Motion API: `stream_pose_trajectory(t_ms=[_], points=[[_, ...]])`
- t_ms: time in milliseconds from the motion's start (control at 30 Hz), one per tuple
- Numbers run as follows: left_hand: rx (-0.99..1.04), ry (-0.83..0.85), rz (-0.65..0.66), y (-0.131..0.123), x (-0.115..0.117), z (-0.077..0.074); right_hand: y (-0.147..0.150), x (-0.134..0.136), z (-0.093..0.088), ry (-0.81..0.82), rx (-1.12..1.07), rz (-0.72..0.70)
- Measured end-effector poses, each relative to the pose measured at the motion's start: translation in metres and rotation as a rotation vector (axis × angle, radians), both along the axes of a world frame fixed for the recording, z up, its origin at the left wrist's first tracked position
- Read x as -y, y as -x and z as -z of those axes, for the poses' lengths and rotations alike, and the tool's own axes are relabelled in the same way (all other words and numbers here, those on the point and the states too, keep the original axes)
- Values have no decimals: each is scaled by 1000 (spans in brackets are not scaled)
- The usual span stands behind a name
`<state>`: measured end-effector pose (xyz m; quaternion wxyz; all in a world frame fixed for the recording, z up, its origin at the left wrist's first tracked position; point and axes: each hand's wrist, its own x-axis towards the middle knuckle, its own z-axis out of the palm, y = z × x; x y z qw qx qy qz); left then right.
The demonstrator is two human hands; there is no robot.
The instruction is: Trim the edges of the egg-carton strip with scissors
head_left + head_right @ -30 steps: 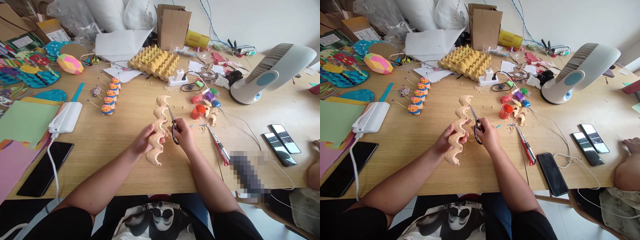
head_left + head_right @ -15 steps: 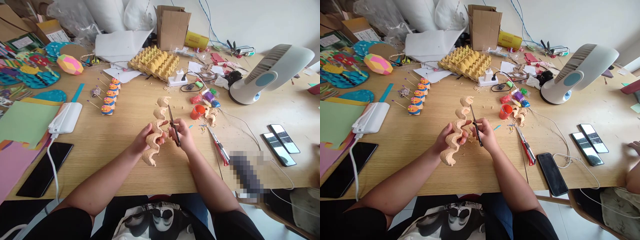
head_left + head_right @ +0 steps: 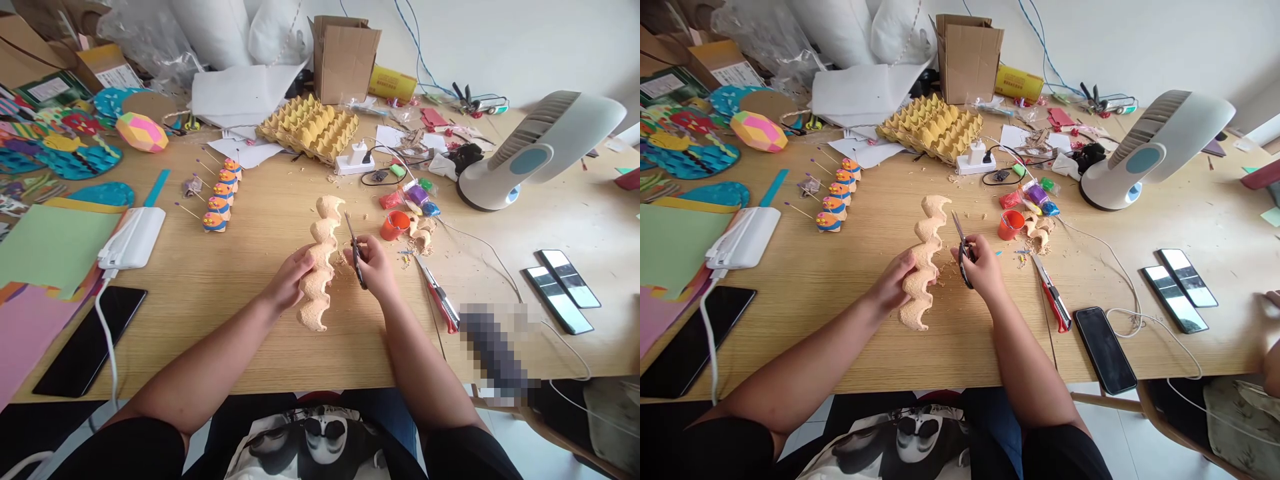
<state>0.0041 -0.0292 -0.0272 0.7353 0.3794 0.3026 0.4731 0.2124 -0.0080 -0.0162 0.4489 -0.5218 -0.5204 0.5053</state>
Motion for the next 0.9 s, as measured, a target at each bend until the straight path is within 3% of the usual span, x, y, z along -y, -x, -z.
stream_pose_trajectory(t_ms=[267,500,800,900], points=[[-36,41,2,-2,-2,-3,0,1,-1,-78,-7,2],[-45,30,26,0,-1,-2,-6,0,0,-108,217,99],[-44,63,16,-1,-1,0,1,2,-7,-25,-73,-2],[-22,51,89,-1,-2,3,2,4,-10,-31,-99,-3]])
